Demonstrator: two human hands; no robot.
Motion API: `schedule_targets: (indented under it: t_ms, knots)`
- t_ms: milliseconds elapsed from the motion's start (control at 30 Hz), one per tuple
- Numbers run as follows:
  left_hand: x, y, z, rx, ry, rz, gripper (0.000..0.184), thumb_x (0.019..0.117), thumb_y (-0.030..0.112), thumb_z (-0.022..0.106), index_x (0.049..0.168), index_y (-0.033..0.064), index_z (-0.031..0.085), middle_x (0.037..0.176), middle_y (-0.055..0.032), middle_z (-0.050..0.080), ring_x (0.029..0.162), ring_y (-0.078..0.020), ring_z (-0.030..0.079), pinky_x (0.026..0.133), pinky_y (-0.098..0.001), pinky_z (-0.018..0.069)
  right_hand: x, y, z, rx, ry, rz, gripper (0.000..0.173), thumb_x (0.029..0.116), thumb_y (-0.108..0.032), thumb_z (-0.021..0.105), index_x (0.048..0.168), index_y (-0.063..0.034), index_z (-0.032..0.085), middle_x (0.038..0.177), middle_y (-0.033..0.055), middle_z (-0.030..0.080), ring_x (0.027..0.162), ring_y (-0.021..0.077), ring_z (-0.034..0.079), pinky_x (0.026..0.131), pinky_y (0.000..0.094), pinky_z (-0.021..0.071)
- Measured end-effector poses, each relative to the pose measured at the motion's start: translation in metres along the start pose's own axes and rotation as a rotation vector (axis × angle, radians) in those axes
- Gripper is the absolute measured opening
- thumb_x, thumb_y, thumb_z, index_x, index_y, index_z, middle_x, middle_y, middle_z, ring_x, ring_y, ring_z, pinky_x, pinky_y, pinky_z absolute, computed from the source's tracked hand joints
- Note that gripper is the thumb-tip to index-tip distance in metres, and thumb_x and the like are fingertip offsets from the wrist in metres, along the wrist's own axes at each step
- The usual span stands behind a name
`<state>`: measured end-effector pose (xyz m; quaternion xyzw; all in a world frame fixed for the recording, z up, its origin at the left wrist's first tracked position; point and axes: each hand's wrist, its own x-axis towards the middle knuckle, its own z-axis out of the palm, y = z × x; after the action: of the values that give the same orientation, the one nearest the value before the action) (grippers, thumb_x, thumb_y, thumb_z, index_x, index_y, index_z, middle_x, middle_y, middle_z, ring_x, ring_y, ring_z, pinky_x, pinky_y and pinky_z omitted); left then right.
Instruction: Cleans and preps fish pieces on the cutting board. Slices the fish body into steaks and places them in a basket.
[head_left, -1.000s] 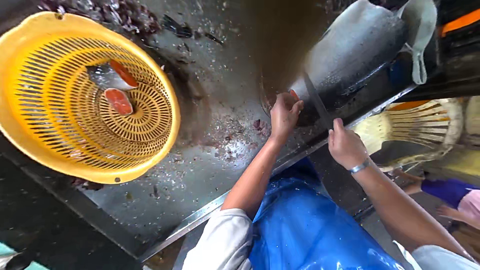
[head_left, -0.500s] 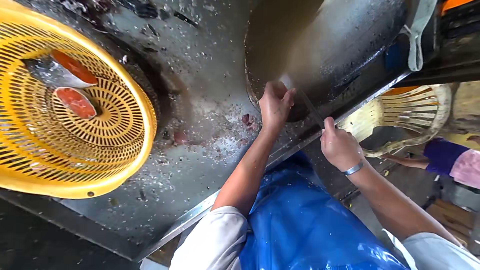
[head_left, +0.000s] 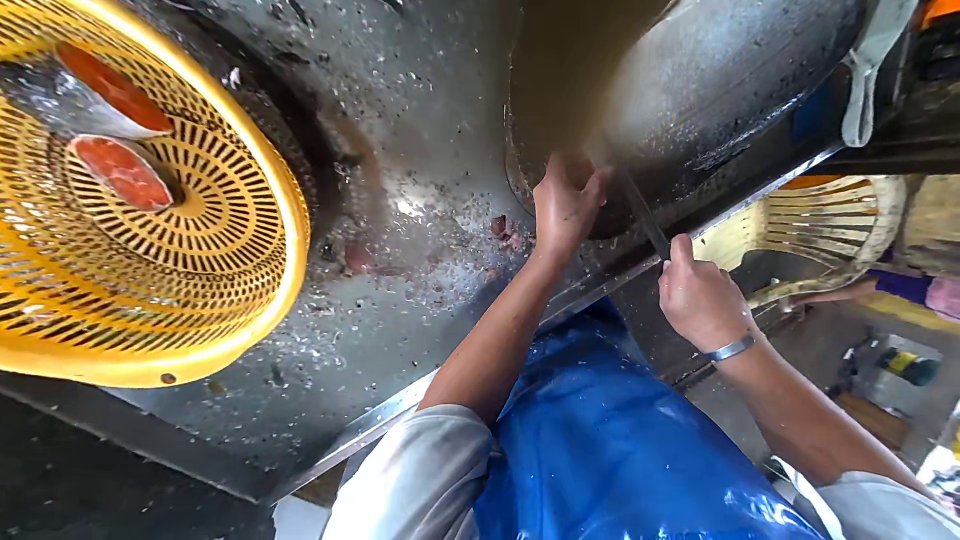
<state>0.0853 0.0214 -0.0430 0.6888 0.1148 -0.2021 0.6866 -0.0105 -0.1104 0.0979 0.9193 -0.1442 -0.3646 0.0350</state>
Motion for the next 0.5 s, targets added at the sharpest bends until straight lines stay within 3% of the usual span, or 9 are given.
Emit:
schedule_targets:
  t_ms: [167, 300, 467, 500]
  knots:
    - [0.001, -0.001, 0.000, -0.008, 0.001, 0.016, 0.034, 0.0936, 0.022, 0.077, 0.114, 0.0033, 0.058, 0.087, -0.0060, 0.072, 0.067, -0.0162, 0.073, 0.062, -0.0344, 0.0657, 0.043, -0.036, -0.009, 0.124, 0.050, -0.008, 0.035, 0.1102, -0.022, 0.038, 0.140, -0.0047, 0.043, 0.085, 0.0230, 0.068, 0.083, 0.0471, 0.072, 0.066, 0.0616, 0.0566]
    - [-0.001, -0.006, 0.003, 0.033, 0.021, 0.038, 0.036, 0.0947, 0.023, 0.075, 0.119, 0.0026, 0.058, 0.095, -0.0071, 0.072, 0.073, -0.0164, 0.074, 0.067, -0.0365, 0.0665, 0.080, -0.061, -0.013, 0.164, 0.109, -0.024, 0.041, 0.1102, -0.022, 0.036, 0.148, -0.0085, 0.039, 0.092, 0.0207, 0.071, 0.090, 0.0425, 0.074, 0.072, 0.0583, 0.0585]
    - [-0.002, -0.003, 0.002, 0.057, 0.014, 0.016, 0.036, 0.0940, 0.025, 0.076, 0.117, 0.0036, 0.059, 0.094, -0.0062, 0.072, 0.073, -0.0156, 0.074, 0.068, -0.0358, 0.0662, 0.025, -0.018, 0.000, 0.094, 0.051, -0.047, 0.033, 0.1108, -0.025, 0.037, 0.138, -0.0073, 0.040, 0.076, 0.0200, 0.063, 0.069, 0.0440, 0.069, 0.054, 0.0593, 0.0551]
    - [-0.003, 0.000, 0.001, 0.066, -0.003, -0.002, 0.037, 0.0940, 0.025, 0.076, 0.119, 0.0030, 0.059, 0.095, -0.0069, 0.072, 0.074, -0.0161, 0.074, 0.069, -0.0365, 0.0660, 0.012, -0.012, -0.002, 0.058, 0.003, -0.014, 0.031, 0.1106, -0.024, 0.038, 0.136, -0.0069, 0.040, 0.076, 0.0208, 0.063, 0.070, 0.0453, 0.069, 0.055, 0.0603, 0.0547]
